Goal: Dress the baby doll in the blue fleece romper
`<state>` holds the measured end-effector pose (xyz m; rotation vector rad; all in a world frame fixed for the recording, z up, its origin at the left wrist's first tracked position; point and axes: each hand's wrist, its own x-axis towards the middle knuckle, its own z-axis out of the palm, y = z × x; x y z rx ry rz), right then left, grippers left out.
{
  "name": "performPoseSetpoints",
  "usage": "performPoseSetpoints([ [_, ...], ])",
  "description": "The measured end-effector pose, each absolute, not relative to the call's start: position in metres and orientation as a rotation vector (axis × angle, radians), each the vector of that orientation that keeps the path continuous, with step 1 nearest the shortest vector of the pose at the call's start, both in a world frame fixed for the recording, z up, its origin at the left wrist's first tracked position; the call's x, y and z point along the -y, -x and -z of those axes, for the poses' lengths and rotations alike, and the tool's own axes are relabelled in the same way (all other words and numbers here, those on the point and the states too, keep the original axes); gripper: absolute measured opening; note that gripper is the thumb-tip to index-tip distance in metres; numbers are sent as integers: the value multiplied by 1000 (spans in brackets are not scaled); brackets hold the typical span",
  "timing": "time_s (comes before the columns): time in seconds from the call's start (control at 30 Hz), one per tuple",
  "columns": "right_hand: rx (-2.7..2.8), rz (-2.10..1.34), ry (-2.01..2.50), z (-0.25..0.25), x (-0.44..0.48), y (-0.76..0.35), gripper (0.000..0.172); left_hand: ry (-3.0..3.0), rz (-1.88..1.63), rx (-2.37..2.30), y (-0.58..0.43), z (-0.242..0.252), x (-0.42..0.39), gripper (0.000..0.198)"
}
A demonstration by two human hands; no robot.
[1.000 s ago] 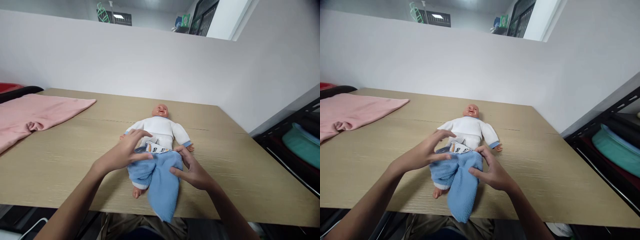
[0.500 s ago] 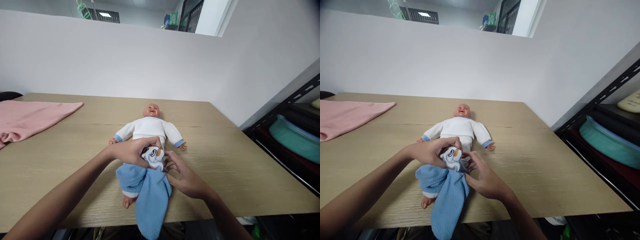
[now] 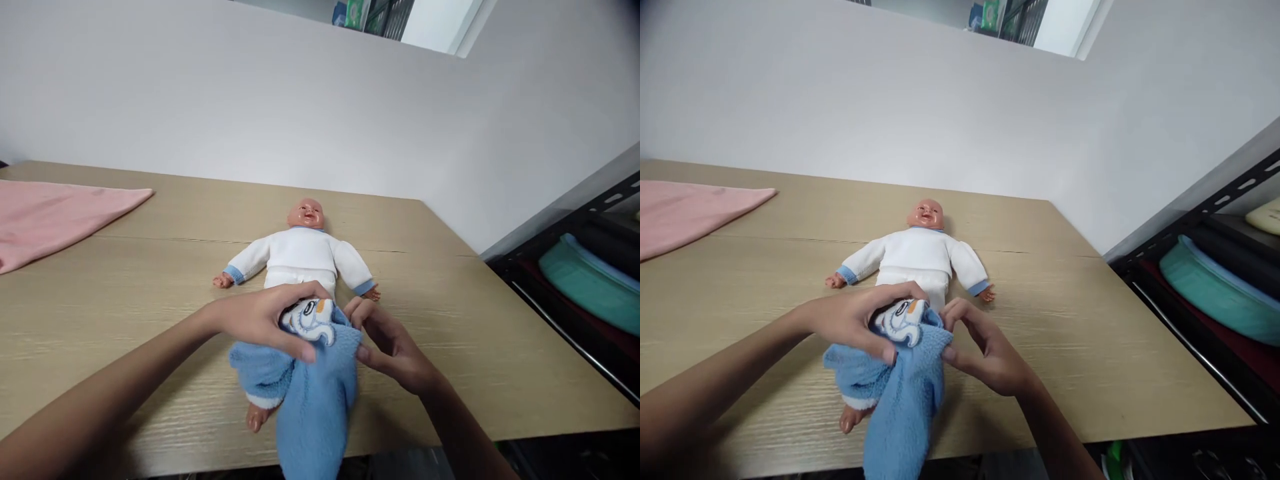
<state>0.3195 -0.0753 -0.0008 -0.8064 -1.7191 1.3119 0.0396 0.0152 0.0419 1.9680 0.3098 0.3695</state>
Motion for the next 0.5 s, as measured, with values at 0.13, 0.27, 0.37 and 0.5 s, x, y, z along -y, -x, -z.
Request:
performPoseSetpoints([
  [0.13,1648,-1528,824,1,78,-320,28,-1881,-488,-262,-44,-43,-13,21],
  [0.27,1788,-1270,1016,1,79,-311,24,-1911,-615,-240,-48,-42,-8,14],
  [0.37,1735,-1082,1005,-6,80,-304,20,-1893,-629,-324,-49,-42,-4,27],
  [0.5,1558,-1192,938,-17,84,-302,19,-1807,-478,-429,-50,-44,1,51],
])
